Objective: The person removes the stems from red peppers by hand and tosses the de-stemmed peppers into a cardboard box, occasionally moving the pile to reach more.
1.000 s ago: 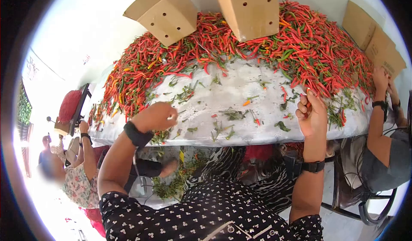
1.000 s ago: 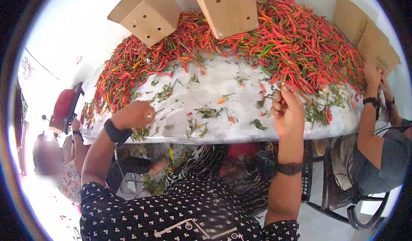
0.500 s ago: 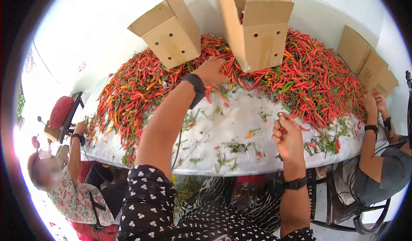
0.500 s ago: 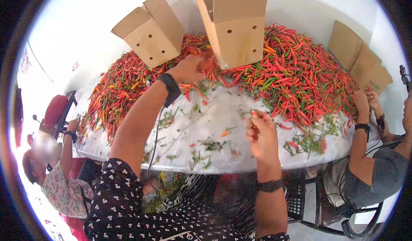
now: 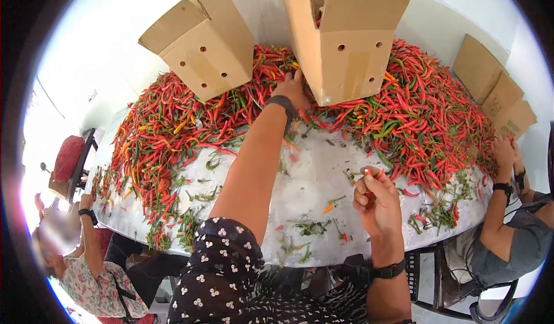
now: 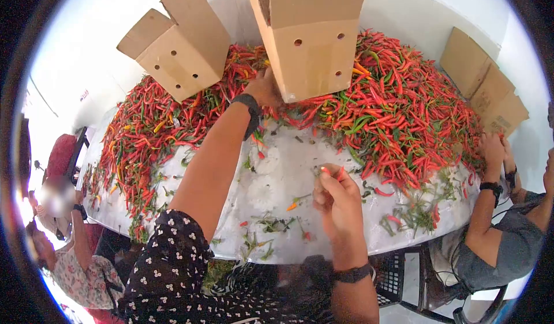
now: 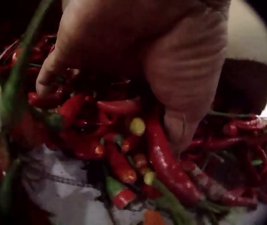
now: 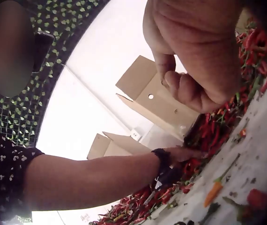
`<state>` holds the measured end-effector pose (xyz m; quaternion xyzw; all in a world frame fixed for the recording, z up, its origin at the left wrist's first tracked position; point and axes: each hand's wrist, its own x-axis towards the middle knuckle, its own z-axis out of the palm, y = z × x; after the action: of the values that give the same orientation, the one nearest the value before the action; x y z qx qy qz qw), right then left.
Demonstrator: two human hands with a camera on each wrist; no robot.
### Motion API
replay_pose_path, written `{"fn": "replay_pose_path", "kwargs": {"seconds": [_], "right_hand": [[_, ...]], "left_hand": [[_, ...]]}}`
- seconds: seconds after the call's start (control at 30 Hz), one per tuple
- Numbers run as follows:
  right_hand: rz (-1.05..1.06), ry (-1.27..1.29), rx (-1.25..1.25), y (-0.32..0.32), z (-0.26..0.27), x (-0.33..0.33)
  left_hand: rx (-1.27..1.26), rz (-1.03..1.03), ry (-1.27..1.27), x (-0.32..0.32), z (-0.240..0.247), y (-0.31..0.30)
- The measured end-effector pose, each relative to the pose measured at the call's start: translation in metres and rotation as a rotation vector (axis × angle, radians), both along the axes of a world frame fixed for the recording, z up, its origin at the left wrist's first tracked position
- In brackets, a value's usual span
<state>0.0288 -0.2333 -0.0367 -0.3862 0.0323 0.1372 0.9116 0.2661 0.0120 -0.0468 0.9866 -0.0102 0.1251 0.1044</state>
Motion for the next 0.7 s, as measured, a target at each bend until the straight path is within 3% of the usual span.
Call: {"fn": "replay_pose_path", "kwargs": {"seconds": [0.23,0.3,0.43,0.5,0.53,0.6,0.63,0.7], "right_hand": [[0.031,-0.072,-0.044,0.013,-0.005,0.006],[0.05,-0.08,-0.064,0.018,-0.005,0.007],[0.071,-0.071,-0.065,0.029,-0.002,0.007],[0.086,-0.062,-0.066,0.034,-0.002,0.007],[0.096,-0.061,-0.046,0.036,-0.003,0.007],[0.109,-0.055,-0.027,0.04,-0.004,0.006],[0.11,-0.061,-0.025,0.041,-0.004,0.006],[0.111,-0.071,-0.025,0.04,-0.005,0.006]], "left_hand": [[0.034,-0.077,0.116,-0.03,0.006,0.022],[0.02,-0.295,-0.013,-0.054,0.002,0.033],[0.112,-0.407,0.06,-0.122,0.011,0.032],[-0.102,-0.646,0.321,-0.148,0.023,0.031],[-0.102,-0.64,0.323,-0.151,0.025,0.036],[-0.147,-0.836,0.194,-0.15,0.031,0.055],[-0.044,-0.703,0.198,-0.141,0.037,0.067],[0.033,-0.246,0.175,-0.141,0.054,0.085]]}}
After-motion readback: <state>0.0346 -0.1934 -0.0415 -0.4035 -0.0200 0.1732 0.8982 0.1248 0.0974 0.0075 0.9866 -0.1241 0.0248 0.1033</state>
